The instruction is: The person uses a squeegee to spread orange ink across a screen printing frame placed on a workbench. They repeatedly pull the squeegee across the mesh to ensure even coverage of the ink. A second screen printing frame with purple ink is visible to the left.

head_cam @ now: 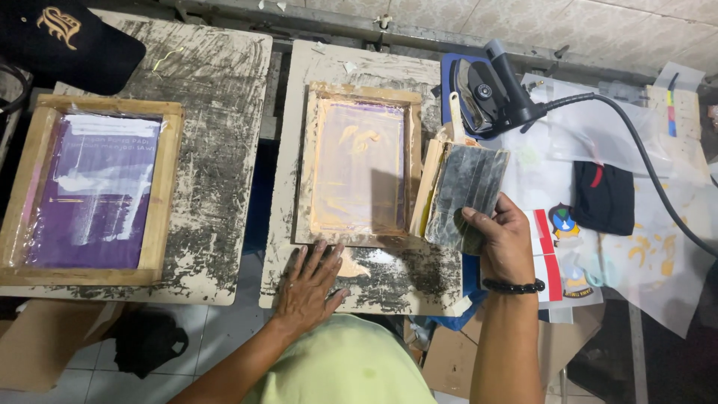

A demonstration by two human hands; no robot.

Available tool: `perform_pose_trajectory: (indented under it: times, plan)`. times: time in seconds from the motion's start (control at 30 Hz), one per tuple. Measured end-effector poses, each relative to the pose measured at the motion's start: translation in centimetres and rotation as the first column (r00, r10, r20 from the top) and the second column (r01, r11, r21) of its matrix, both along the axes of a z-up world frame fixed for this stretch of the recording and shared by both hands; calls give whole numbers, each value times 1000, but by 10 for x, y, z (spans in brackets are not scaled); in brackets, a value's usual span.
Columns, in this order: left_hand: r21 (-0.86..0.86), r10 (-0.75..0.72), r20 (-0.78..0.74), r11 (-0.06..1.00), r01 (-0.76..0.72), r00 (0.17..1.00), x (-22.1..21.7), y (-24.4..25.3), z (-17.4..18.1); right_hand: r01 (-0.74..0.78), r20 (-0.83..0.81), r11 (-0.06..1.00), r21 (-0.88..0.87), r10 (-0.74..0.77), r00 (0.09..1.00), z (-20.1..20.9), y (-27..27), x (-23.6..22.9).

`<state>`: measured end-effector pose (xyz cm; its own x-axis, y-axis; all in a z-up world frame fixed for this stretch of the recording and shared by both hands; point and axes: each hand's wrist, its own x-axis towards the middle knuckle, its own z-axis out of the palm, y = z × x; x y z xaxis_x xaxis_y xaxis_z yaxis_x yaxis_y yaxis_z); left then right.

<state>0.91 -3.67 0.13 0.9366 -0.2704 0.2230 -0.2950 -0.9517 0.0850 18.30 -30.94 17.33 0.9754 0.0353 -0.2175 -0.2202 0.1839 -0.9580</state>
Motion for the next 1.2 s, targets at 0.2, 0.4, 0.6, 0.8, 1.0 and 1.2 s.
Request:
perform_pose_trajectory:
  times: [0.2, 0.4, 0.6, 0.8, 1.0, 1.2]
  plan:
    - [-15, -71, -8, 997, 71, 997, 2, -7, -4, 3, -19, 1000, -25, -3, 1000, -1, 0, -1]
    - [-110, -71, -31, 992, 67, 997, 4, -19, -3, 15, -32, 1000, 9, -14, 999, 0, -2, -3]
    - [-274, -109, -113, 959, 75, 988, 7, -18, 1, 30, -26, 1000, -6, -30, 999, -1, -4, -3]
    - [-522, -120, -296, 851, -55, 948, 15, -17, 30, 27, -24, 1000, 14, -27, 999, -2, -5, -1]
    - [-664, 100, 93, 748, -13, 991, 64, -1, 50, 86, 43, 996, -26, -85, 995, -20, -13, 8]
    - [-457, 106, 7, 885, -91, 994, 154, 30, 43, 90, 23, 996, -21, -90, 996, -16, -10, 13]
